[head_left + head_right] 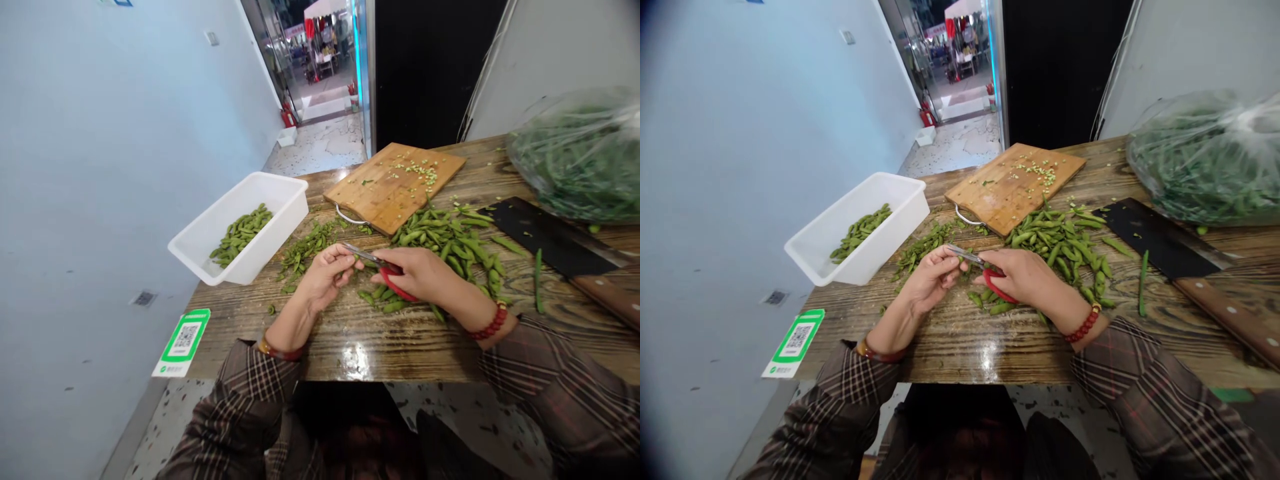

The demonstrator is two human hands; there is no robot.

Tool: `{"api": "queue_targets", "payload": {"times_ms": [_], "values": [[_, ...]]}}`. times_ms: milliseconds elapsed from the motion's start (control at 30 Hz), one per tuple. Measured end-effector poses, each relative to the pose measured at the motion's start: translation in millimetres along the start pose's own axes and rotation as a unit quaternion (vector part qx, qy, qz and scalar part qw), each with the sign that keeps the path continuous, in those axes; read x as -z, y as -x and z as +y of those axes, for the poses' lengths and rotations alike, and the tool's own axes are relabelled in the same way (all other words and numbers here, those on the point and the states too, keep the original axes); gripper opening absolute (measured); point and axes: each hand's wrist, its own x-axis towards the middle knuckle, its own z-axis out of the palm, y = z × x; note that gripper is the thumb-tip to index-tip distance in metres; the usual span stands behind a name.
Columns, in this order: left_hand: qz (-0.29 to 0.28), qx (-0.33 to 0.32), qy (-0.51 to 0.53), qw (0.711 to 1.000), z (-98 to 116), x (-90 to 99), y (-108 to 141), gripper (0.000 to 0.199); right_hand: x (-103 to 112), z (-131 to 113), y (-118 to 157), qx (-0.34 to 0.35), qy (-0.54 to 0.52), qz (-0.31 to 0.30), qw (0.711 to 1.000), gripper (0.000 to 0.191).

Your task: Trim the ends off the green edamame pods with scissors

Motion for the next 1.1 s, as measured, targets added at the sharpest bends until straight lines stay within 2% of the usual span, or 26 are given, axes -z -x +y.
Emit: {"api": "queue_targets", "payload": {"times_ms": [100,267,333,433,500,633,700,767,833,933,1033,1100], "values": [[0.007,0.005,0.011,1.000,5,3.0,0,0.026,4,5,0,-0.011,-0.013,0.021,1.000,0.031],[0.005,0.009,0.067,0.998,13,10.8,-3,0.025,16,13,1,-0.067,0.005,0.155,0.986,0.040],[0.020,-0.003,0.031,0.999,11,11.5,-6,0.029,19,14,1,-0.073,0.014,0.174,0.982,0.039],[0.036,-0.027,-0.101,0.994,4,8.6,-14,0.026,18,14,0,-0.070,0.017,0.178,0.981,0.038],[0.028,-0.069,-0.239,0.968,-3,5.6,-19,0.019,16,14,-1,-0.065,0.016,0.171,0.983,0.038],[0.011,-0.164,-0.493,0.854,-13,0.8,-27,0.012,14,16,-1,-0.067,0.023,0.161,0.984,0.038],[0.005,-0.171,-0.546,0.820,-15,-0.6,-28,0.015,13,16,-1,-0.068,0.023,0.156,0.985,0.038],[0.006,-0.168,-0.561,0.810,-15,-1.4,-27,0.013,13,17,-1,-0.066,0.022,0.150,0.986,0.039],[0.015,-0.172,-0.539,0.824,-13,-1.4,-26,0.009,12,17,-1,-0.064,0.022,0.144,0.987,0.039],[0.038,-0.166,-0.428,0.888,-8,0.1,-23,0.006,11,18,0,-0.065,0.021,0.132,0.989,0.040],[0.067,-0.124,-0.270,0.952,-4,2.1,-19,0.019,10,18,0,-0.066,0.017,0.103,0.992,0.042],[0.077,-0.098,-0.187,0.974,-2,2.4,-16,0.026,9,16,1,-0.062,0.006,0.076,0.995,0.042]]}}
